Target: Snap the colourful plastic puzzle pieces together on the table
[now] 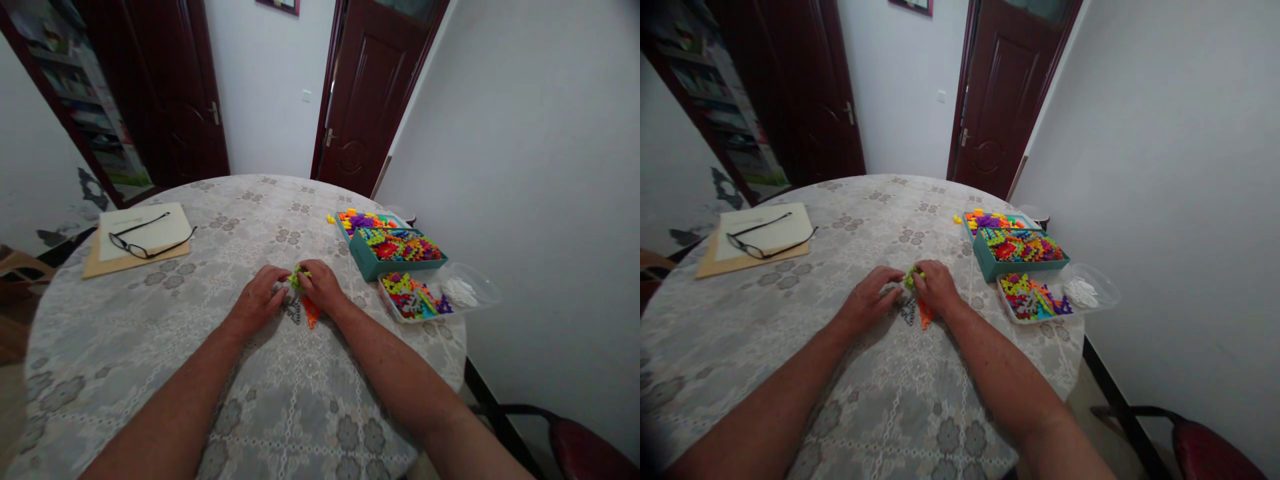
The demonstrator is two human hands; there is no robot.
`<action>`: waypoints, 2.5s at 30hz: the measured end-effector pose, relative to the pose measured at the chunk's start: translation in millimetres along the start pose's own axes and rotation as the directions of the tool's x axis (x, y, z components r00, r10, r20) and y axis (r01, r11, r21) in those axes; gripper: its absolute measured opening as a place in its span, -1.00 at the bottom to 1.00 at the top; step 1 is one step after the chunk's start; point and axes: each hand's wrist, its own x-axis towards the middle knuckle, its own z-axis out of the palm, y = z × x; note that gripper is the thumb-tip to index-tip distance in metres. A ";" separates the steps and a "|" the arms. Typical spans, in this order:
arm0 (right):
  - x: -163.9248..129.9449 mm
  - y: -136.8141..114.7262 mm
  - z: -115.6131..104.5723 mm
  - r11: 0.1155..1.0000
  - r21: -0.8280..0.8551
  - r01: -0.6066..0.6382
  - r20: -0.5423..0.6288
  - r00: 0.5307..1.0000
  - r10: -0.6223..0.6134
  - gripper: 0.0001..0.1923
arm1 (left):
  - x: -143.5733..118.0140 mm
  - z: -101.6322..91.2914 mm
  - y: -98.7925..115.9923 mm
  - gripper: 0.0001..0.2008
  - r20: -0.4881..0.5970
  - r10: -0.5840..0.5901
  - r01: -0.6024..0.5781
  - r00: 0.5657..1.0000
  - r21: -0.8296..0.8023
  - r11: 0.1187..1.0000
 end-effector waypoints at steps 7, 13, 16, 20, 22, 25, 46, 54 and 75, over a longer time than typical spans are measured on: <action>13.2 2.5 -75.6 0.991 0.011 -0.133 -0.242 0.961 0.132 -0.67 | -2.0 3.4 -4.9 -0.74 0.092 -0.059 0.050 0.994 0.095 0.994; 36.3 34.0 -163.4 0.892 -0.246 -0.380 -0.414 0.873 0.258 -0.72 | -2.4 3.7 -6.9 -0.73 0.111 -0.084 0.069 0.990 0.133 0.989; 43.8 51.8 -187.6 0.753 -0.404 -0.520 -0.409 0.838 0.360 -0.75 | -2.7 -0.6 -6.1 -0.71 0.134 -0.076 0.058 0.988 0.127 0.990; 41.2 62.1 -195.5 0.631 -0.512 -0.583 -0.361 0.813 0.458 -0.73 | -2.8 -8.9 -0.6 -0.64 0.215 -0.018 -0.007 0.976 0.117 0.993; 34.7 59.6 -191.0 0.642 -0.523 -0.560 -0.382 0.828 0.410 -0.70 | -2.9 -12.1 2.9 -0.59 0.275 -0.001 -0.033 0.961 0.118 0.992; 19.8 46.8 -174.1 0.738 -0.489 -0.465 -0.395 0.872 0.288 -0.69 | -3.7 -13.1 5.5 -0.56 0.336 0.021 -0.063 0.942 0.115 0.991; -57.7 -35.4 -53.0 0.965 -0.064 -0.254 0.372 0.891 0.259 -0.83 | -2.6 -2.9 -4.4 -0.83 0.358 0.007 -0.084 0.934 0.202 0.976; -59.3 -22.2 -37.8 0.996 0.023 -0.086 0.095 0.992 0.083 -0.86 | -1.8 -11.6 9.6 -0.77 0.372 -0.053 -0.042 0.927 0.244 0.969; -59.5 -18.9 -41.8 0.966 0.246 -0.074 0.254 0.967 0.009 -0.79 | -1.5 -3.4 2.5 -0.89 0.363 -0.137 0.093 0.922 0.135 0.986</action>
